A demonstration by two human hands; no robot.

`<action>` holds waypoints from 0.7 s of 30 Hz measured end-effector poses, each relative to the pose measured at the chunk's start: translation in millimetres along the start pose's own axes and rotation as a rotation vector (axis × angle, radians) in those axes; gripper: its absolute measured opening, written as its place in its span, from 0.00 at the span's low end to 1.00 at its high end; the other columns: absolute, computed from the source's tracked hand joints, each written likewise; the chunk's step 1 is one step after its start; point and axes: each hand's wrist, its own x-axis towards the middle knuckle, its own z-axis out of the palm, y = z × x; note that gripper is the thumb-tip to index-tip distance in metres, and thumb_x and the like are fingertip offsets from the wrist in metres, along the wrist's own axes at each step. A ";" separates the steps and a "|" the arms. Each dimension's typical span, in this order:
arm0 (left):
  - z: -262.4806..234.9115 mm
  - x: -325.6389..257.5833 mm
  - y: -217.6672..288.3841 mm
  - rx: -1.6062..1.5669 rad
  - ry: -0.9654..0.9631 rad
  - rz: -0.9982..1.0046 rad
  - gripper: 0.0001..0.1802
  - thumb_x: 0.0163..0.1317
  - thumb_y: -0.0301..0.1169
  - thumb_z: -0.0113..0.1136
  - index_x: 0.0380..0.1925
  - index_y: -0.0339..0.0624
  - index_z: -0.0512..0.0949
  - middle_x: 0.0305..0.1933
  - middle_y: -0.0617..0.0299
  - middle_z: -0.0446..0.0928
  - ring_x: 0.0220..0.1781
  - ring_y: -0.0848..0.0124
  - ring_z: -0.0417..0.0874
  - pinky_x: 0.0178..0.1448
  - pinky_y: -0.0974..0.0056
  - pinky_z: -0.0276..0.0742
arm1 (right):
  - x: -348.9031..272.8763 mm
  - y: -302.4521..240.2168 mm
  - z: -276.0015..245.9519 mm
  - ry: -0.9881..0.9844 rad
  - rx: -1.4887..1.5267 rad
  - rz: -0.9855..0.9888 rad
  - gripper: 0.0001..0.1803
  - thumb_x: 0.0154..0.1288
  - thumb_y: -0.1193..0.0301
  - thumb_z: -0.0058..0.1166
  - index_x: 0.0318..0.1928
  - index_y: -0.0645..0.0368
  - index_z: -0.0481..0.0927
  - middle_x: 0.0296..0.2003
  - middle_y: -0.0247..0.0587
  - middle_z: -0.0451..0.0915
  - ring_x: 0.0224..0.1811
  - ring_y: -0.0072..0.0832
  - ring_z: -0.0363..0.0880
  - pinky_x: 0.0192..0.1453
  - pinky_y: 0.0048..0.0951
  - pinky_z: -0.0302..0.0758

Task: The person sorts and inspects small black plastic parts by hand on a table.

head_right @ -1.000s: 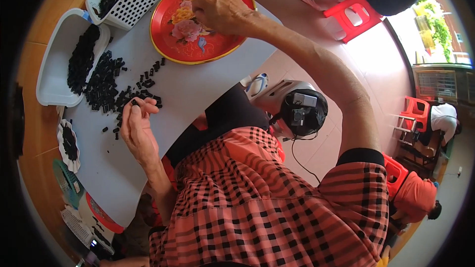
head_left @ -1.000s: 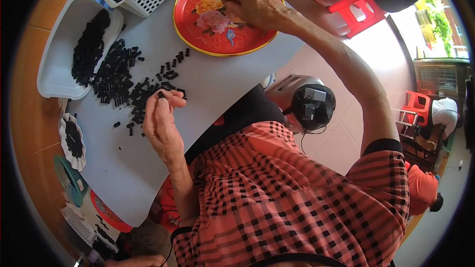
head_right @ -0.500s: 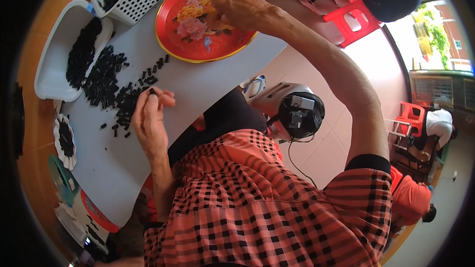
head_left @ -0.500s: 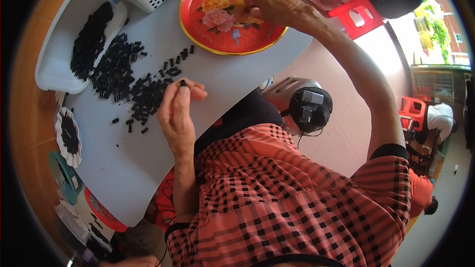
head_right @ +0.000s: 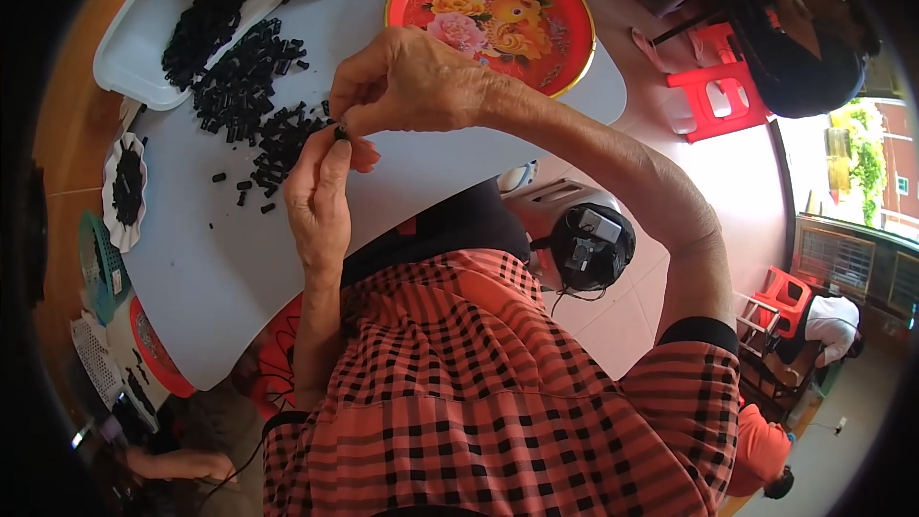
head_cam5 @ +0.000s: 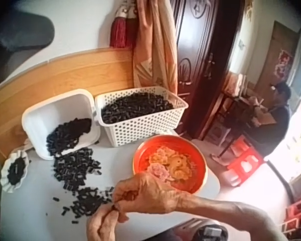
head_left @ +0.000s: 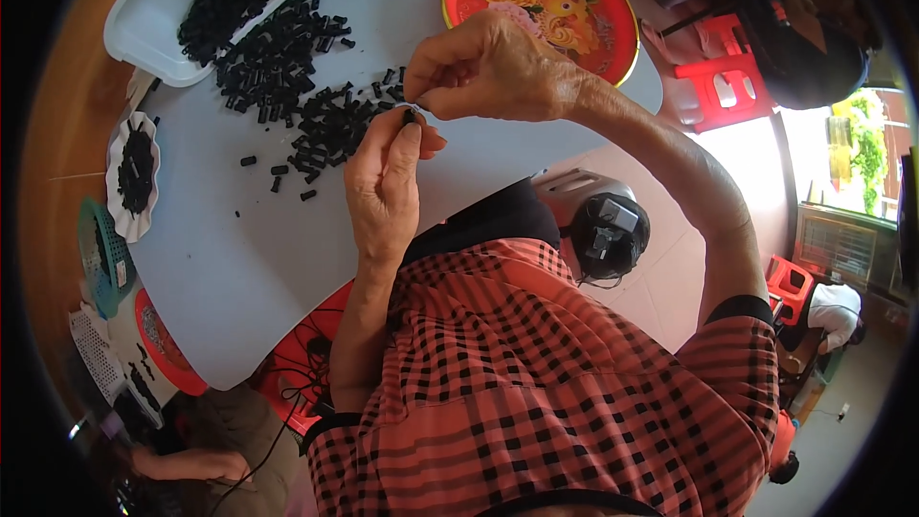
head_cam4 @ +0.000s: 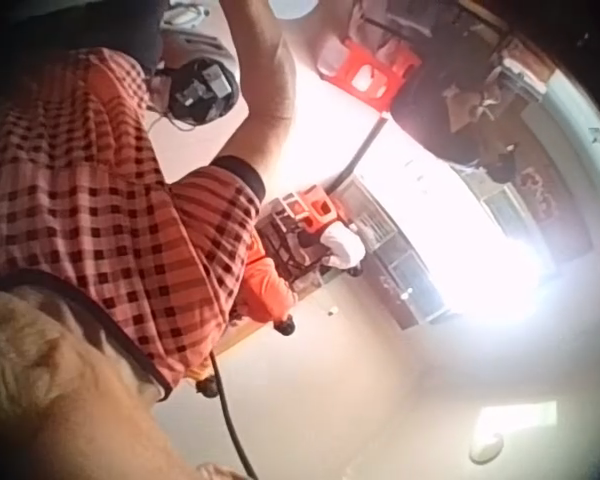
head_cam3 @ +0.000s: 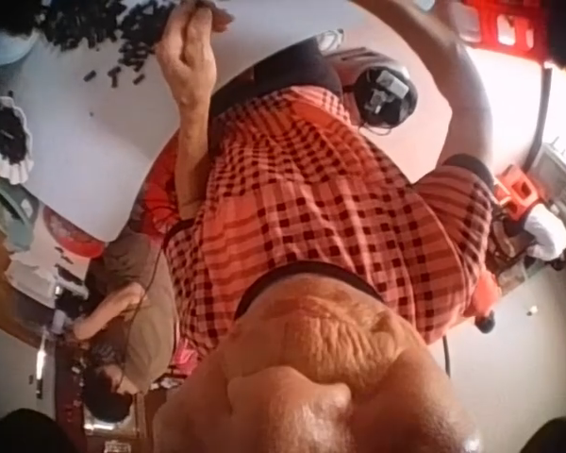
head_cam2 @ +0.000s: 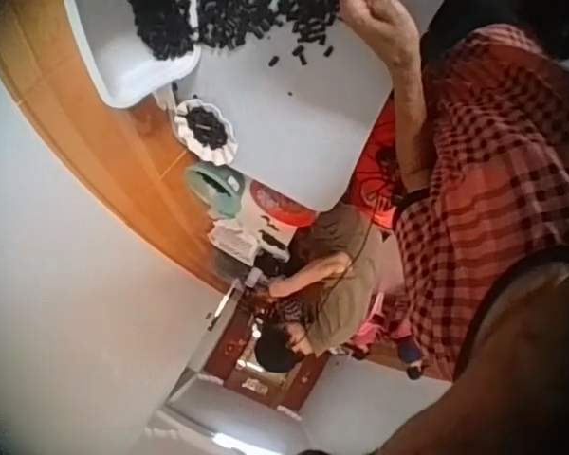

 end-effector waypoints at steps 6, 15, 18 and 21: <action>-2.5 1.0 -3.6 0.062 -0.007 0.005 0.13 0.69 0.34 0.49 0.41 0.34 0.76 0.29 0.61 0.79 0.30 0.76 0.77 0.37 0.70 0.73 | 3.6 0.2 3.8 -0.010 -0.033 -0.010 0.06 0.52 0.76 0.55 0.32 0.61 0.82 0.22 0.31 0.79 0.26 0.13 0.75 0.33 0.18 0.72; -11.2 2.4 1.4 -0.073 0.065 -0.050 0.13 0.68 0.32 0.49 0.39 0.33 0.76 0.28 0.60 0.79 0.30 0.76 0.76 0.38 0.71 0.72 | 32.1 16.9 18.6 0.066 -0.062 -0.081 0.06 0.58 0.72 0.57 0.33 0.62 0.82 0.22 0.34 0.80 0.24 0.17 0.77 0.29 0.21 0.74; -15.9 -0.6 -0.4 -0.156 0.073 -0.106 0.13 0.68 0.32 0.49 0.39 0.32 0.76 0.28 0.60 0.79 0.31 0.76 0.76 0.40 0.70 0.72 | 64.9 30.7 16.7 0.244 -0.370 -0.270 0.06 0.57 0.73 0.57 0.33 0.62 0.81 0.22 0.39 0.80 0.22 0.24 0.79 0.29 0.25 0.76; -18.0 -1.9 -2.2 -0.211 0.079 -0.092 0.13 0.69 0.33 0.48 0.40 0.32 0.75 0.28 0.61 0.78 0.32 0.77 0.75 0.42 0.71 0.71 | 95.6 48.5 17.5 0.241 -0.458 -0.352 0.07 0.55 0.73 0.58 0.34 0.62 0.81 0.23 0.43 0.80 0.24 0.34 0.81 0.32 0.30 0.77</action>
